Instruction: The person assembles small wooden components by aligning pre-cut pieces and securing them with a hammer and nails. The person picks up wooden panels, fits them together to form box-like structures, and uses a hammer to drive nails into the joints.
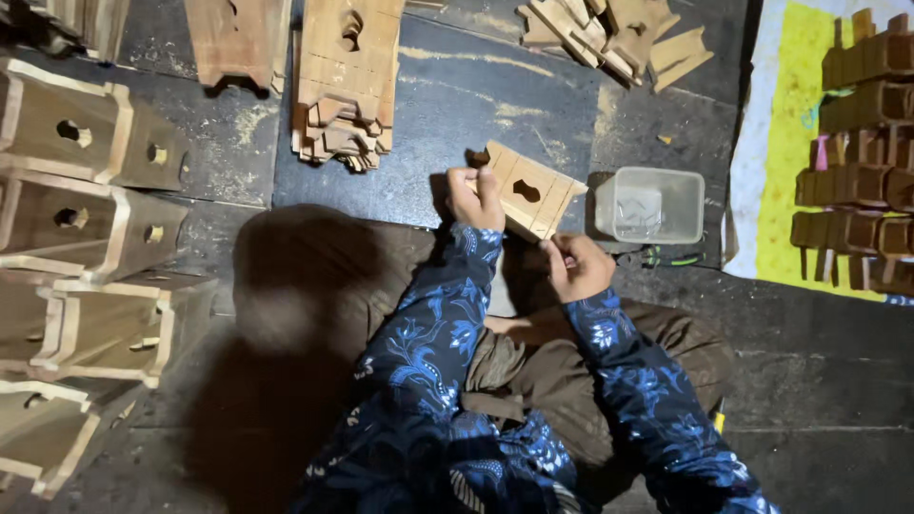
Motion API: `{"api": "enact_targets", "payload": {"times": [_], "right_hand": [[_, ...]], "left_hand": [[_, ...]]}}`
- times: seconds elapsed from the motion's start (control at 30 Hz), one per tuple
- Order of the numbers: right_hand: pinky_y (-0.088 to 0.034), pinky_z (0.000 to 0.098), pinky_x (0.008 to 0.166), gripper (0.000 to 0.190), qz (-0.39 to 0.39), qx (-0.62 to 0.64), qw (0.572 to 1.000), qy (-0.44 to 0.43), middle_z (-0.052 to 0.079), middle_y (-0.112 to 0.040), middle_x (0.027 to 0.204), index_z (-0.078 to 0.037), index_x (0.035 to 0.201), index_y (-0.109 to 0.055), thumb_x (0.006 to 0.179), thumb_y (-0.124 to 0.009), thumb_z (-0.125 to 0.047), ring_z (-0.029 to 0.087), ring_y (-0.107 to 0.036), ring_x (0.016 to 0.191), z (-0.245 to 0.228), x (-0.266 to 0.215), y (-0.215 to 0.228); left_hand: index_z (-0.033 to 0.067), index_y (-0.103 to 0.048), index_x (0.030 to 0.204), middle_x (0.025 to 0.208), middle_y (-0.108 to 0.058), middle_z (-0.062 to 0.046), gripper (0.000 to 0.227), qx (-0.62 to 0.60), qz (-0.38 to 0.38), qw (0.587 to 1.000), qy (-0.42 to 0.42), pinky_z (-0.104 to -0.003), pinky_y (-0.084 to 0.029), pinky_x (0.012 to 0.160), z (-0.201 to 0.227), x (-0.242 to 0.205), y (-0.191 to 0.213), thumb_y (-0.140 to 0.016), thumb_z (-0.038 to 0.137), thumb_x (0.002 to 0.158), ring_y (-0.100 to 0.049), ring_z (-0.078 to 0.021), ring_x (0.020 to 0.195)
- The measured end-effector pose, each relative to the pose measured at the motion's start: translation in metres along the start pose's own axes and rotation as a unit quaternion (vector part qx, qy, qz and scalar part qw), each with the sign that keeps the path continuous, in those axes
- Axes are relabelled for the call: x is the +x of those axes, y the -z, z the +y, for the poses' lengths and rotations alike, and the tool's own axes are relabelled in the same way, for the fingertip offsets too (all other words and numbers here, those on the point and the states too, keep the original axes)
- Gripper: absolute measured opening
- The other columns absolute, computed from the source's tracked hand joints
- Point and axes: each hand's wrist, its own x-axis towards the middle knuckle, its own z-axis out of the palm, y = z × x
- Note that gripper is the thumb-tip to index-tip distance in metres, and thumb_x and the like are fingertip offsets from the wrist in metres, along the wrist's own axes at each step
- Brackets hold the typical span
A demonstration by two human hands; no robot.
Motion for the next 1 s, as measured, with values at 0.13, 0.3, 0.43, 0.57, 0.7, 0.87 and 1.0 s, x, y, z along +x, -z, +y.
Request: {"api": "enact_targets", "payload": {"times": [0.13, 0.3, 0.43, 0.57, 0.7, 0.87, 1.0], "right_hand": [[-0.052, 0.0362, 0.052, 0.015, 0.021, 0.008, 0.998, 0.06, 0.009, -0.068, 0.069, -0.009, 0.081, -0.074, 0.09, -0.084, -0.017, 0.031, -0.066, 0.056, -0.004, 0.0, -0.003], [-0.052, 0.0324, 0.053, 0.019, 0.054, -0.033, 0.991, 0.121, 0.003, -0.067, 0.068, -0.014, 0.075, -0.072, 0.09, -0.082, -0.019, 0.026, -0.065, 0.055, -0.001, -0.005, -0.016], [-0.052, 0.0333, 0.053, 0.022, 0.05, -0.031, 0.989, 0.134, 0.003, -0.067, 0.069, -0.016, 0.073, -0.071, 0.091, -0.081, -0.02, 0.027, -0.065, 0.056, 0.004, -0.007, -0.018], [-0.054, 0.0336, 0.057, 0.016, 0.038, -0.035, 0.99, 0.132, 0.005, -0.072, 0.08, -0.013, 0.078, -0.071, 0.092, -0.079, -0.017, 0.029, -0.068, 0.062, 0.009, -0.003, -0.017], [-0.054, 0.0374, 0.057, 0.017, 0.025, -0.048, 0.991, 0.126, 0.008, -0.069, 0.08, -0.011, 0.079, -0.066, 0.092, -0.078, -0.012, 0.033, -0.067, 0.063, 0.009, -0.003, -0.017], [-0.054, 0.0393, 0.059, 0.017, 0.017, -0.037, 0.991, 0.125, 0.011, -0.068, 0.083, -0.01, 0.08, -0.065, 0.091, -0.078, -0.012, 0.036, -0.068, 0.067, 0.011, -0.002, -0.017], [-0.056, 0.0376, 0.063, 0.017, 0.002, -0.019, 0.993, 0.12, 0.012, -0.07, 0.085, -0.008, 0.081, -0.064, 0.089, -0.078, -0.01, 0.037, -0.07, 0.072, 0.014, 0.001, -0.018]], "left_hand": [[0.0214, -0.06, 0.101, 0.085, -0.067, -0.006, 0.037, 0.014, 0.023, 0.999, -0.044, -0.038, -0.055, 0.074, -0.017, -0.005, 0.001, -0.076, 0.046, 0.079, -0.069, -0.0325, 0.084], [0.021, -0.058, 0.113, 0.099, -0.064, -0.011, 0.055, 0.001, 0.004, 0.999, -0.05, -0.043, -0.055, 0.086, -0.028, -0.005, -0.005, -0.08, 0.049, 0.071, -0.068, -0.0359, 0.098], [0.0219, -0.059, 0.113, 0.097, -0.064, -0.011, 0.052, -0.002, -0.001, 0.998, -0.056, -0.04, -0.056, 0.086, -0.009, -0.003, 0.005, -0.079, 0.05, 0.073, -0.068, -0.0337, 0.098], [0.0199, -0.062, 0.102, 0.087, -0.062, -0.012, 0.041, -0.012, 0.013, 0.997, -0.08, -0.041, -0.055, 0.08, -0.012, 0.004, -0.002, -0.08, 0.041, 0.072, -0.068, -0.0373, 0.089], [0.0182, -0.064, 0.094, 0.08, -0.06, -0.012, 0.033, -0.017, 0.021, 0.997, -0.078, -0.039, -0.055, 0.074, -0.014, 0.005, -0.002, -0.08, 0.036, 0.072, -0.067, -0.0363, 0.083], [0.017, -0.065, 0.093, 0.079, -0.061, -0.013, 0.033, -0.017, 0.017, 0.997, -0.073, -0.041, -0.055, 0.07, -0.014, 0.003, 0.002, -0.081, 0.037, 0.072, -0.068, -0.0385, 0.081], [0.0188, -0.065, 0.095, 0.082, -0.062, -0.015, 0.034, -0.005, 0.017, 0.999, -0.051, -0.042, -0.056, 0.073, -0.011, 0.002, 0.002, -0.082, 0.038, 0.073, -0.069, -0.0387, 0.085]]}}
